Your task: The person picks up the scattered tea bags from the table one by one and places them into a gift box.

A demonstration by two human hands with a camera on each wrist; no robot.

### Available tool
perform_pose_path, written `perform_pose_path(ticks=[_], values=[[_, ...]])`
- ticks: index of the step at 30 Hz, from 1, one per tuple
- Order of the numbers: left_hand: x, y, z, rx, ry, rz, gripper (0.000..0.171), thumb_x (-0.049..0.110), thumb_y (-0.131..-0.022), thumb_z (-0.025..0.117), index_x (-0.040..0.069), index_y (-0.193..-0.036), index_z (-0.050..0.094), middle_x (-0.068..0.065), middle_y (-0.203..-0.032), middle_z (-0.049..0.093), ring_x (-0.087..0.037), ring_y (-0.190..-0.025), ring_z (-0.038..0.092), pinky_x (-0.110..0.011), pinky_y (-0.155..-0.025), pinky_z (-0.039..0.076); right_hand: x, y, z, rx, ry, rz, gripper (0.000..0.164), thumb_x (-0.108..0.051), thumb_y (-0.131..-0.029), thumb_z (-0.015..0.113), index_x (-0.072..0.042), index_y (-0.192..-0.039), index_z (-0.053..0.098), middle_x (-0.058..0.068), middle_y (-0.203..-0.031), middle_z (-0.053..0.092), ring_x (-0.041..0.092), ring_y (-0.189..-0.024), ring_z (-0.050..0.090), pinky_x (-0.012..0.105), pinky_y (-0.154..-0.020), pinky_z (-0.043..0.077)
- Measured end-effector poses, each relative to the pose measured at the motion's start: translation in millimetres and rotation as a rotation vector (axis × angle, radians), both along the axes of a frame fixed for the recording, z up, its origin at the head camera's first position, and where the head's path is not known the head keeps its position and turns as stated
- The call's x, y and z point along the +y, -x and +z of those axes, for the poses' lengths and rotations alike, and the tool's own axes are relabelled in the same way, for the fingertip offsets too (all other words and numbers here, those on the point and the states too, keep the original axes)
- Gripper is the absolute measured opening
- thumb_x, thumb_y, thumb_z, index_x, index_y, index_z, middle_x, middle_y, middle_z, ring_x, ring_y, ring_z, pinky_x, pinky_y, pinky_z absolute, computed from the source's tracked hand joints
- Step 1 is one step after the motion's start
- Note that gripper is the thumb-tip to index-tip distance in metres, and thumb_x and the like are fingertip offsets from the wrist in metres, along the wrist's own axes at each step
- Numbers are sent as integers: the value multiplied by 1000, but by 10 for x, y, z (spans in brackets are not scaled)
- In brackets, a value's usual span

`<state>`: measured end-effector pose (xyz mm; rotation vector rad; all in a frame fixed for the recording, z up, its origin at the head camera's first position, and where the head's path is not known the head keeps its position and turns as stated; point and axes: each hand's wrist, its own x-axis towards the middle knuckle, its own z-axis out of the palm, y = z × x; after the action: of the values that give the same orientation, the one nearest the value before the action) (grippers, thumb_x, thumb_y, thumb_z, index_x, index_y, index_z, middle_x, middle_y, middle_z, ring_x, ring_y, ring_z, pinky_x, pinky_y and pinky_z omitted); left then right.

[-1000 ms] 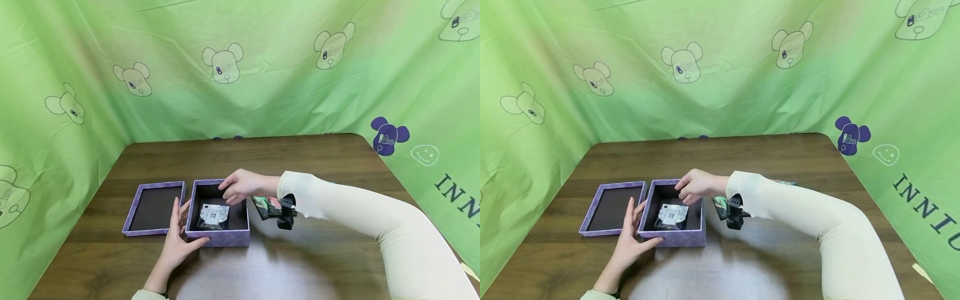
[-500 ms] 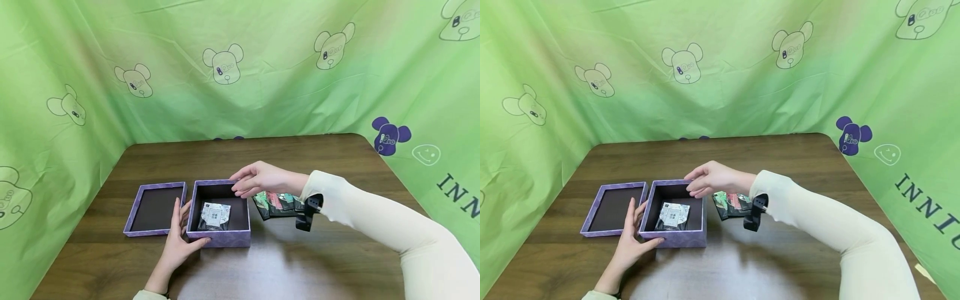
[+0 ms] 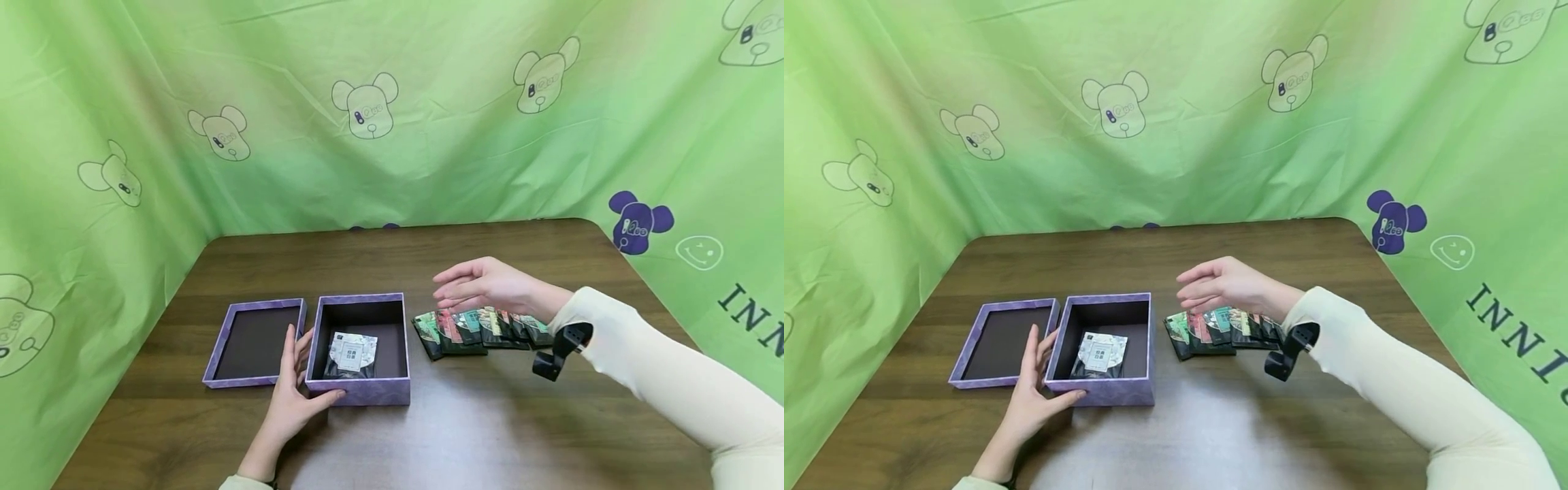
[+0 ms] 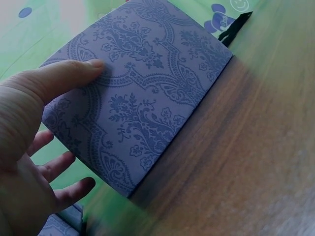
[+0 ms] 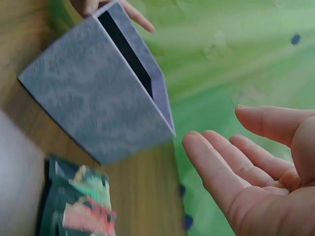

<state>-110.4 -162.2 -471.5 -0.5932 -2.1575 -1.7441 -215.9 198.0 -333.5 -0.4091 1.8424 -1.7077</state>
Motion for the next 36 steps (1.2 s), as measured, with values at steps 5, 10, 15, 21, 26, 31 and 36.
perform_pose_path(ticks=[5,10,15,21,26,31,36], values=[[-4,-6,-7,-5,-2,2,131,-14,-64,85,10,-160,0,-31,-151,33,-32,-129,43,-15,-98,41,328,6,15,-8,31,-60,52,3,-98,55,17,-143,33,13,-112,70,30,-106,67,46,-94,52],[-6,6,-13,7,-1,-4,131,-14,-64,85,10,-160,0,-31,-151,32,-34,-127,43,-15,-98,42,639,23,-46,-8,81,-123,35,4,-99,53,-2,-133,48,9,-112,70,27,-105,67,43,-93,53],[-11,8,-21,18,-1,-9,131,-15,-64,85,9,-160,0,-32,-151,32,-33,-128,43,-15,-98,42,888,38,-192,-42,118,-162,28,4,-99,54,-15,-119,58,9,-109,70,26,-103,68,42,-92,54],[-18,14,-23,31,3,-12,131,-15,-63,85,9,-160,-1,-33,-150,33,-29,-129,44,-15,-99,41,1145,71,-366,-57,33,-208,26,-1,-101,53,-21,-117,59,0,-107,70,21,-104,67,44,-92,54],[-24,18,-27,38,1,-11,131,-16,-63,85,9,-160,0,-33,-150,33,-29,-128,44,-15,-99,41,1318,100,-518,-6,-151,-240,52,-3,-102,50,10,-147,27,5,-116,63,14,-103,63,49,-95,51],[-23,5,-34,30,-1,-12,131,-15,-64,85,9,-160,-1,-33,-150,33,-28,-129,44,-16,-100,41,1445,98,-660,-10,-293,-260,79,-8,-101,53,18,-149,-5,44,-146,21,34,-118,53,52,-97,49],[-19,-3,-31,18,-1,-7,131,-14,-64,85,9,-160,-1,-32,-150,33,-22,-130,44,-15,-100,40,1496,71,-776,-13,-421,-249,92,-17,-97,60,20,-147,-7,49,-146,6,58,-130,31,61,-101,42]])
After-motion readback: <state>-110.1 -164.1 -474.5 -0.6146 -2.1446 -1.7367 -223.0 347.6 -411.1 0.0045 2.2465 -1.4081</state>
